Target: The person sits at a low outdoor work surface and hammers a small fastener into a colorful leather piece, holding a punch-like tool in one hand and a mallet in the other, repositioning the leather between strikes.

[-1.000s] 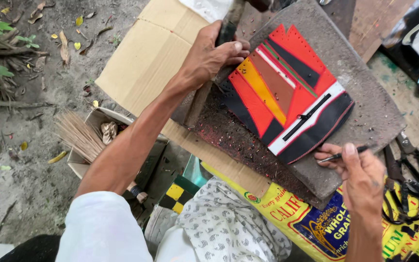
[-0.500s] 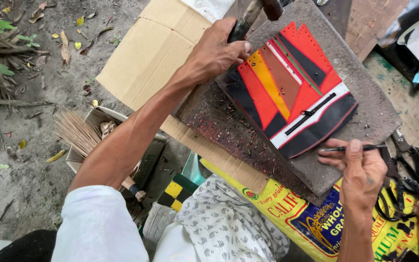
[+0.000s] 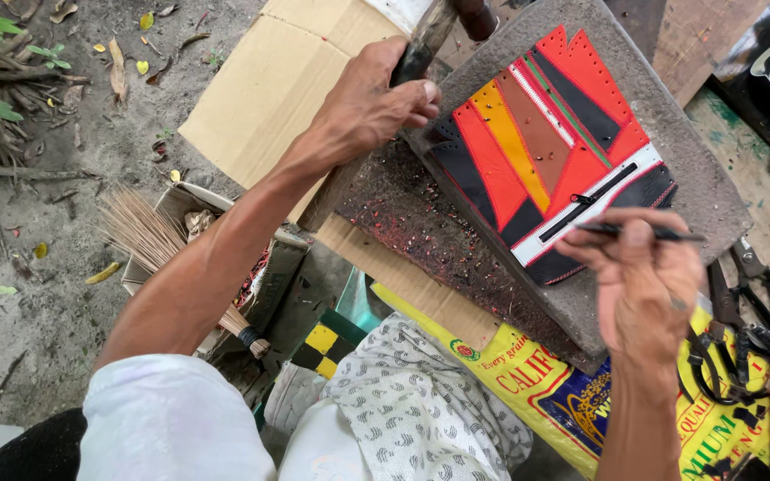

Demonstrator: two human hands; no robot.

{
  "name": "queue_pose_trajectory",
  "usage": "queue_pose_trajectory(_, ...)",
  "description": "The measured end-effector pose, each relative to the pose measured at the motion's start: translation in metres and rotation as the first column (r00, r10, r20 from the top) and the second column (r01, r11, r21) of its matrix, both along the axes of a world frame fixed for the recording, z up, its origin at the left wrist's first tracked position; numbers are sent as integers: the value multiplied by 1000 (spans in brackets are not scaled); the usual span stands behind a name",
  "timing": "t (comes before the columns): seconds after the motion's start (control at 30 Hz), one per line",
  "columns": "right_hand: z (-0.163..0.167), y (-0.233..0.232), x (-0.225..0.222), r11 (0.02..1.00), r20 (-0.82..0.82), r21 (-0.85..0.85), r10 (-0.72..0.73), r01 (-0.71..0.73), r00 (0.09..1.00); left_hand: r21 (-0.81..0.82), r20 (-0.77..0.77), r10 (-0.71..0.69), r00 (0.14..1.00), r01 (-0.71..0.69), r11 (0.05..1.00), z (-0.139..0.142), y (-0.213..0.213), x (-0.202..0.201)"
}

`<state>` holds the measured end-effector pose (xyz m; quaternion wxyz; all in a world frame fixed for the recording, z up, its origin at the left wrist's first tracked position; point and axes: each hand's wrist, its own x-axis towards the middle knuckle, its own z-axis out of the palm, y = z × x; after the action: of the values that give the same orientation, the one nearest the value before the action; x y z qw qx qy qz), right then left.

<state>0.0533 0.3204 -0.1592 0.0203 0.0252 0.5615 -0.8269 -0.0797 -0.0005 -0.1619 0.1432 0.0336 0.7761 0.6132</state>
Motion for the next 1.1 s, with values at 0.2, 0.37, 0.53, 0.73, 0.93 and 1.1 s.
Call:
queue_pose_trajectory(0.2, -36, -62, -61, 975, -9, 93, 202, -200, 979, -16, 5, 12, 1000, -12, 1000, -2, 8, 2)
queue_pose_trajectory(0.37, -63, -77, -65, 990, 10, 29, 135, -135, 991, -144, -6, -20, 1000, 19, 989, 7, 13, 5)
queue_pose_trajectory(0.53, -74, -71, -54, 991, -52, 65, 122, -119, 991, -162, -89, -41, 995, 26, 986, 10, 18, 7)
queue_pose_trajectory(0.73, -74, -73, -55, 990, -61, 34, 138, -136, 989, -149, -100, -62, 993, 47, 988, 2, 23, -7)
queue_pose_trajectory(0.93, -73, -74, -52, 990, -57, 55, 129, -126, 990, -342, -194, -117, 974, 44, 939, -2, 23, -7)
queue_pose_trajectory(1.1, -71, -76, -51, 992, -79, 49, 118, -115, 990, -367, -252, -156, 955, 54, 928, -5, 22, -4)
